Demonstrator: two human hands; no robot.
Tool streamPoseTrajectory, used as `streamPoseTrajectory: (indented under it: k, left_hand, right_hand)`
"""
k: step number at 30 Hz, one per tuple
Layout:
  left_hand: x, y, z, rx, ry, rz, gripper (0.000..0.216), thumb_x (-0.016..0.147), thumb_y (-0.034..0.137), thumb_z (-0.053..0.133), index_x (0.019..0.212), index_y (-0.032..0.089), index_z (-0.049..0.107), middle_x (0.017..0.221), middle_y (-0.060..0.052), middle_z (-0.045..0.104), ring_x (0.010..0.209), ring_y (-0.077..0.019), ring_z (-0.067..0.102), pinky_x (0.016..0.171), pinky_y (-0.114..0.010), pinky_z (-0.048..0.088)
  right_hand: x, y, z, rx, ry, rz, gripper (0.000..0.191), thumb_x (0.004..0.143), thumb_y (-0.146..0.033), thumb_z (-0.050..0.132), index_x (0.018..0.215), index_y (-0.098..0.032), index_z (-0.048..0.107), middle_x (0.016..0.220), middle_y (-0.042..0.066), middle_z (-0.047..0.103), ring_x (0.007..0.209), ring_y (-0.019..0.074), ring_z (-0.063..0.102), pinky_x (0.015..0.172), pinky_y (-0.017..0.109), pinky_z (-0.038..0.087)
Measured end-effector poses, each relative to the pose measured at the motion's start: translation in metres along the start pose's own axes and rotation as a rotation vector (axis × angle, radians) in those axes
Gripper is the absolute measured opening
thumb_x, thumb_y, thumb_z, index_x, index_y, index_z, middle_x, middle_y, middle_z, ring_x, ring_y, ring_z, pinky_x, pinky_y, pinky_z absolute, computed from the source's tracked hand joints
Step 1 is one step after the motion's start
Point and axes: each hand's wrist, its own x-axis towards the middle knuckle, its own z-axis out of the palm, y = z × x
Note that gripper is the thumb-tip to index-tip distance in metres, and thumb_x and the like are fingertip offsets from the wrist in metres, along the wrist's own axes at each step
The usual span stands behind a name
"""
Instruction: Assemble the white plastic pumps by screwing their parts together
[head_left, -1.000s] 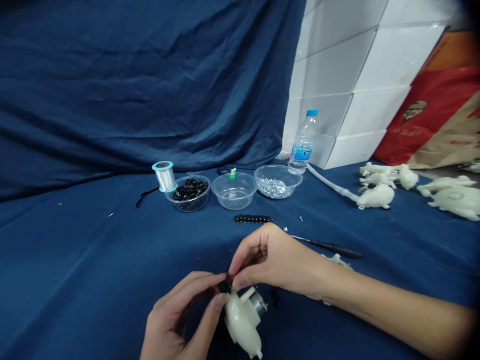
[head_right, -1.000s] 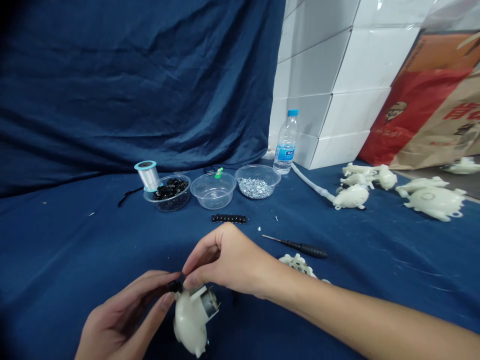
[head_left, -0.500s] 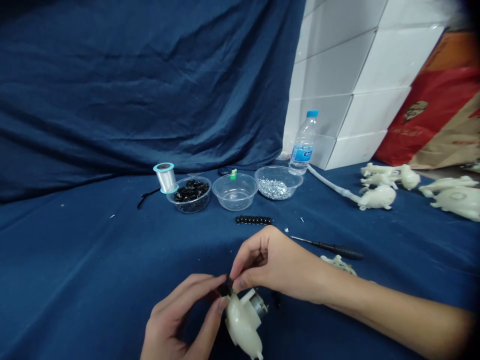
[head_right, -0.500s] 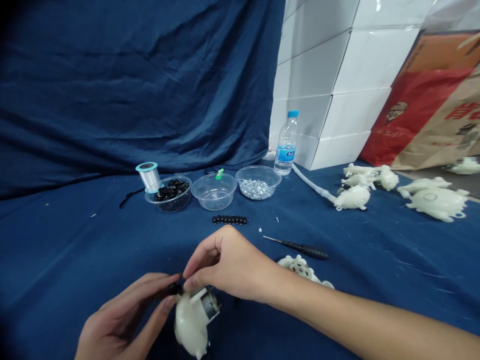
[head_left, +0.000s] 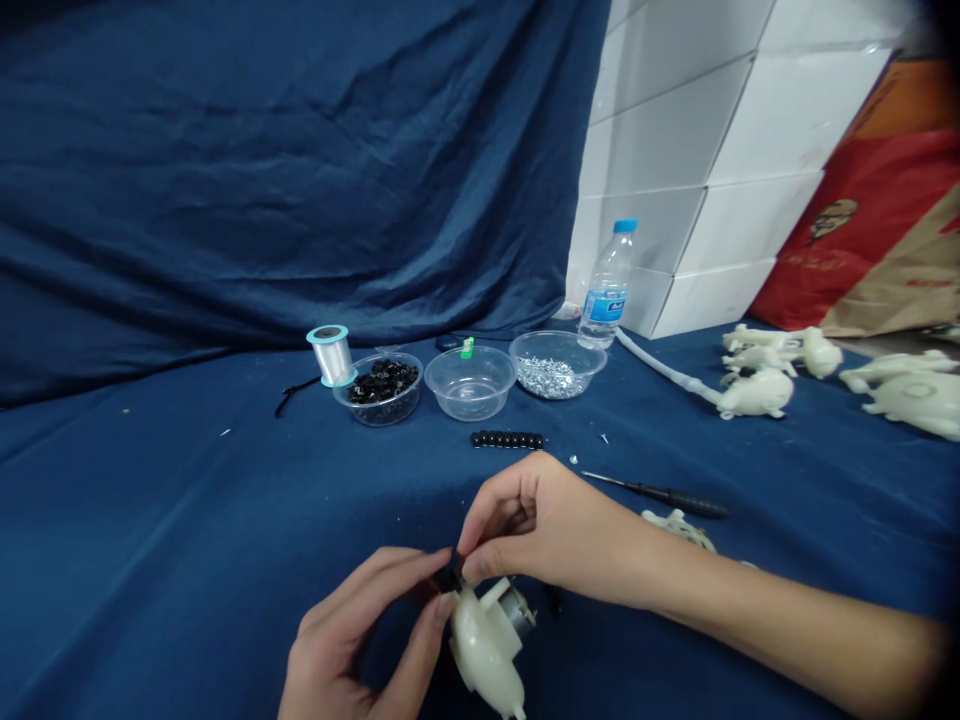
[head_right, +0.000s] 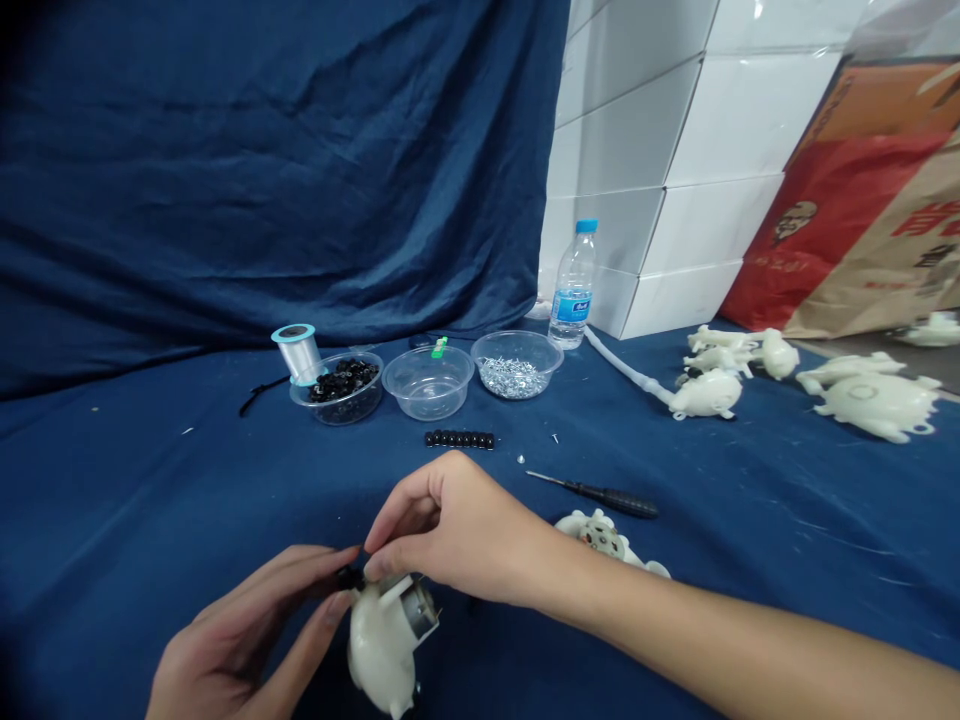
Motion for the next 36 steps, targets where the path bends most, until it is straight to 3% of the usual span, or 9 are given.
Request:
streamPoseTrajectory:
  k: [15,27,36]
  left_hand:
    - [0.000,-0.005,-0.003,0.045,-0.038,0.067,0.028,0.090,0.015,0.064,0.111,0.033,0.066,0.096,0.006,0.071,0.085,-0.0083,0.072,0.078,-0.012,0.059]
    - [-0.001,-0.004,-0.002,0.063,-0.013,0.093,0.027,0.089,0.015,0.065,0.111,0.031,0.066,0.094,0.006,0.071,0.082,-0.0075,0.072,0.075,-0.010,0.058]
    - [0.001,-0.003,-0.003,0.109,-0.017,0.103,0.027,0.088,0.015,0.065,0.110,0.031,0.066,0.093,0.007,0.071,0.081,-0.0056,0.072,0.076,-0.007,0.057]
  right_hand:
    - [-0.007,-0.012,0.001,-0.146,0.022,-0.034,0.014,0.066,-0.015,0.083,0.079,-0.014,0.078,0.078,0.006,0.078,0.073,0.0181,0.073,0.069,0.026,0.058]
    - [-0.008,-0.003,0.004,-0.238,0.049,-0.098,0.006,0.073,-0.021,0.078,0.078,-0.017,0.079,0.073,0.004,0.078,0.067,0.0157,0.070,0.061,0.023,0.053]
    - [-0.007,-0.003,0.004,-0.292,0.040,-0.134,0.005,0.077,-0.023,0.076,0.081,-0.020,0.079,0.076,0.002,0.077,0.070,0.0160,0.069,0.064,0.025,0.053]
